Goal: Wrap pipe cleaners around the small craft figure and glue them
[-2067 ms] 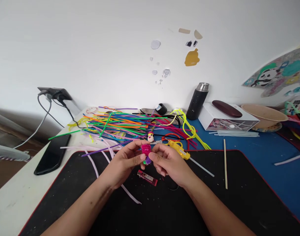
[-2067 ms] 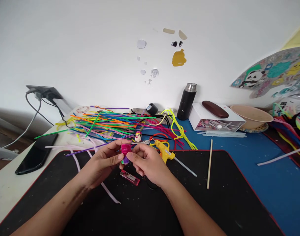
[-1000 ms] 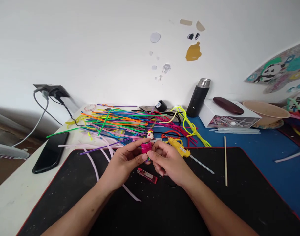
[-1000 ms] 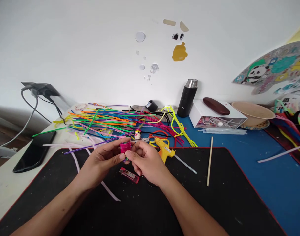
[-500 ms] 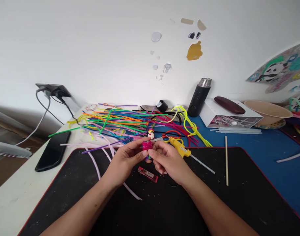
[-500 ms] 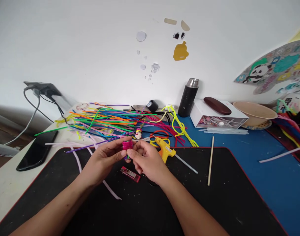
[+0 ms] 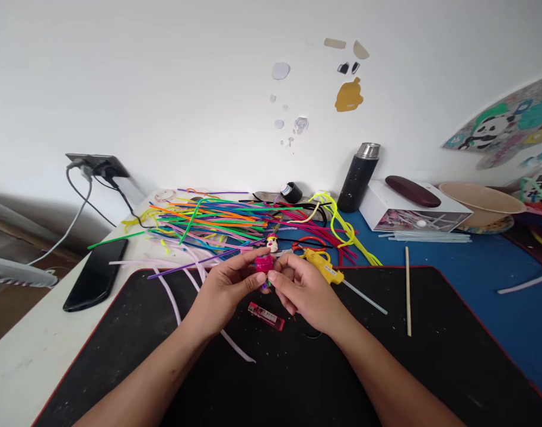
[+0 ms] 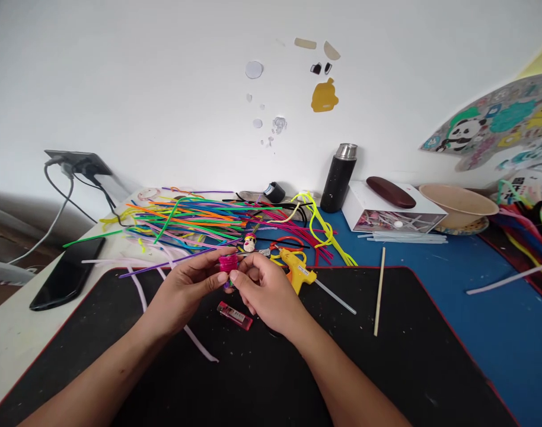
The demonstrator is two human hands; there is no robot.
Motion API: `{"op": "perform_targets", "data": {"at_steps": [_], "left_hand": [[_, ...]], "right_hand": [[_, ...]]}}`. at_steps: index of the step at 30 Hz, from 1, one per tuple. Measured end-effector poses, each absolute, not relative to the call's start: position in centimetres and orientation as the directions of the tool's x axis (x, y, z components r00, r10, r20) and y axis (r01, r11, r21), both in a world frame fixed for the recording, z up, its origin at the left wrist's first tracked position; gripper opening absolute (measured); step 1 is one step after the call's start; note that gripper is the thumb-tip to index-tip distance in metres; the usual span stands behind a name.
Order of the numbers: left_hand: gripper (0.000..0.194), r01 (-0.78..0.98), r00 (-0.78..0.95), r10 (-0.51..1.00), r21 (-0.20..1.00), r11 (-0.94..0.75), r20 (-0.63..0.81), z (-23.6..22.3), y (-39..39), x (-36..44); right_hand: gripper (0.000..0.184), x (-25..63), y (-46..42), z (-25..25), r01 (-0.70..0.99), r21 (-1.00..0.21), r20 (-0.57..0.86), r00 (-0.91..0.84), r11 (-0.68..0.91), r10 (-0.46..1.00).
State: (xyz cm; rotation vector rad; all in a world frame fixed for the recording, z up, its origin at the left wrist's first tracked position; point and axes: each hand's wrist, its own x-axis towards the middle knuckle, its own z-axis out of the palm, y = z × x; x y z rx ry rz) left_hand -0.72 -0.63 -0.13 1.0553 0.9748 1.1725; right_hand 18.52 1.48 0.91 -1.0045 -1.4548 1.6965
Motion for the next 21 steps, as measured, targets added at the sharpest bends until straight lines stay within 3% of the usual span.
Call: {"op": "perform_targets", "data": {"at_steps": [7,21], "left_hand": [[0.045,-0.219,0.140,0.989,0.973,0.074,-0.044,0.14,-0.59,-0.78],[0.048,-0.034,0.079,0.995,0.998,0.056,-0.054,0.69,-0.49,-0.87]], "right_hand": [[0.029,18.55,1.38,0.90,0.024,-0.992,-0.124,-0.454,-0.127,0.882],[0.023,18.73,1.39,0.74,0.147,-0.989,-0.092,-0.424,-0.032,0.901]]}}
